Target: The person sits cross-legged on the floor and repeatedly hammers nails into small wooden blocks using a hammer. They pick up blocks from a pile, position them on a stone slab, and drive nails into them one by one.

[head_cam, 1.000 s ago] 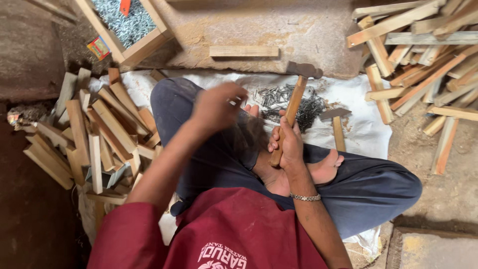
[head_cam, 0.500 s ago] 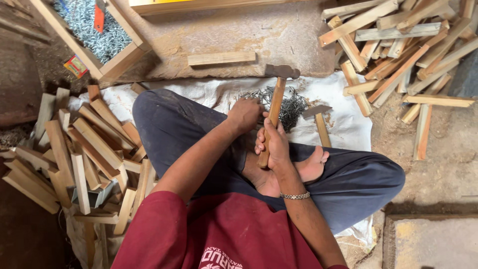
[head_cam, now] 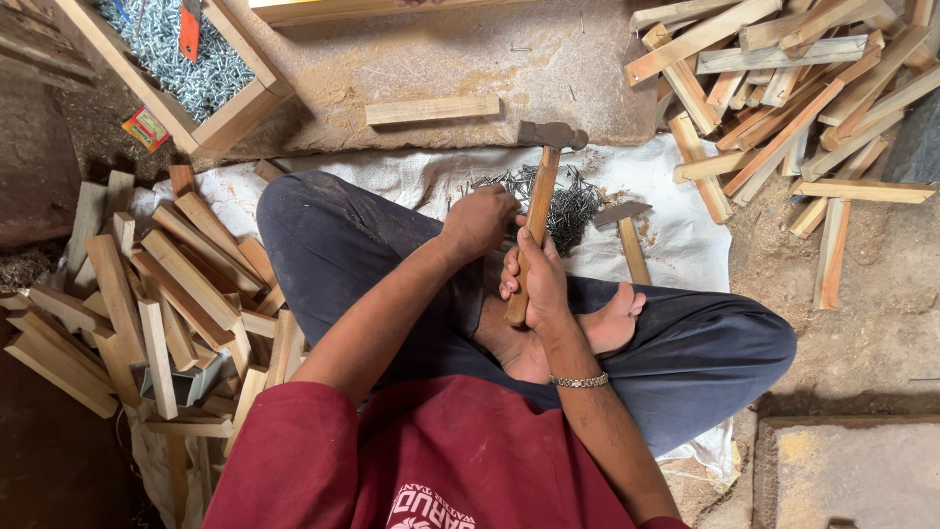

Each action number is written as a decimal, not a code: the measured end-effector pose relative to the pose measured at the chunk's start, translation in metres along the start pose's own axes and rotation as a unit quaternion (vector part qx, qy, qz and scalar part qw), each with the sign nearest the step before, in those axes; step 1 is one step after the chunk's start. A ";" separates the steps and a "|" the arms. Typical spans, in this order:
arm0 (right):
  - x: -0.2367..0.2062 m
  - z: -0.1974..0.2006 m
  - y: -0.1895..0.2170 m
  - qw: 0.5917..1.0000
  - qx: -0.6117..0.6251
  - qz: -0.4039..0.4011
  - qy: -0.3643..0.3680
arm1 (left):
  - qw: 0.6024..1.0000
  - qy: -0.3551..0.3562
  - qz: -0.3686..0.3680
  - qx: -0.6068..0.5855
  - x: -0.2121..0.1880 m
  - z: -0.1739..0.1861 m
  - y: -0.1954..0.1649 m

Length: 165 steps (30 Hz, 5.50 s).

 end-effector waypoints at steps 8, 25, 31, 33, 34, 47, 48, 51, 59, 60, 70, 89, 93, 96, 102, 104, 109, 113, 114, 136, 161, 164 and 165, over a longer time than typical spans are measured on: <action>-0.003 -0.003 0.003 1.000 0.000 -0.003 -0.004 | 0.968 -0.148 -0.018 -0.204 0.008 0.044 0.033; -0.010 0.003 0.008 1.000 0.022 0.002 -0.016 | 0.996 -0.032 0.003 -0.080 0.007 0.010 -0.003; -0.010 0.003 0.011 1.000 0.009 -0.003 -0.013 | 0.997 -0.015 0.033 -0.062 0.006 0.007 -0.003; -0.009 0.005 0.010 1.000 0.006 -0.004 -0.018 | 0.997 -0.025 0.015 -0.074 0.006 0.008 -0.004; -0.009 0.006 0.008 1.000 0.006 -0.005 -0.022 | 0.996 -0.030 0.006 -0.079 0.006 0.008 -0.004; 0.006 0.024 -0.015 0.992 -0.072 -0.017 -0.099 | 0.985 -0.107 -0.119 -0.069 0.009 0.005 -0.001; 0.003 0.029 -0.018 0.987 -0.097 -0.036 -0.119 | 0.996 -0.048 -0.058 -0.039 0.014 -0.007 0.012; 0.000 0.012 -0.013 0.999 -0.037 -0.005 -0.040 | 0.983 -0.097 -0.066 -0.143 0.003 0.009 0.017; -0.001 0.002 0.002 1.000 -0.002 0.013 -0.002 | 0.958 -0.144 -0.065 -0.241 0.009 0.019 0.020; 0.000 0.002 0.000 1.000 -0.008 0.004 -0.006 | 0.954 -0.161 -0.082 -0.240 0.009 0.021 0.020; -0.003 0.004 -0.003 1.000 0.012 -0.008 -0.015 | 0.840 -0.063 0.033 -0.538 0.016 0.025 0.049; -0.001 -0.001 0.000 1.000 -0.012 -0.004 -0.010 | 0.931 -0.138 0.043 -0.334 0.006 0.052 0.040; -0.002 0.001 0.000 1.000 0.004 -0.008 -0.014 | 0.933 -0.275 -0.106 -0.205 0.000 0.087 0.019; -0.003 0.001 0.000 1.000 0.004 -0.005 -0.011 | 0.929 -0.295 -0.109 -0.197 0.017 0.101 0.024; -0.003 0.001 -0.001 1.000 0.005 -0.005 -0.012 | 0.932 -0.297 -0.092 -0.188 0.052 0.123 0.030; -0.002 0.001 0.000 1.000 0.007 0.000 -0.008 | 0.929 -0.309 -0.100 -0.179 0.056 0.128 0.030; -0.002 0.003 -0.002 1.000 0.003 -0.004 -0.013 | 0.943 -0.280 -0.093 -0.157 0.068 0.123 0.030; -0.002 0.003 -0.003 1.000 0.007 -0.004 -0.011 | 0.949 -0.280 -0.091 -0.111 0.070 0.118 0.031; -0.002 0.003 -0.002 1.000 0.007 -0.004 -0.009 | 0.947 -0.289 -0.098 -0.103 0.069 0.118 0.031; -0.020 -0.030 0.088 0.817 -0.480 0.319 -0.020 | 0.925 -0.354 -0.115 -0.080 0.072 0.105 0.042; -0.031 -0.098 0.141 0.669 -0.589 0.453 0.005 | 0.932 -0.306 -0.118 -0.154 0.075 0.105 0.047; 0.003 -0.079 0.113 0.680 -0.698 0.224 0.025 | 0.941 -0.291 -0.088 -0.149 0.080 0.101 0.052; 0.000 -0.079 0.116 0.680 -0.697 0.225 0.020 | 0.939 -0.291 -0.095 -0.158 0.078 0.101 0.051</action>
Point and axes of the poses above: each hand's wrist, its own x-axis towards the middle knuckle, its own z-axis out of the back of the hand, y = z × x, the point moved 10 cm from there along x, towards the middle knuckle, and after that the axes turned 10 degrees about z, right-handed, at the moved point
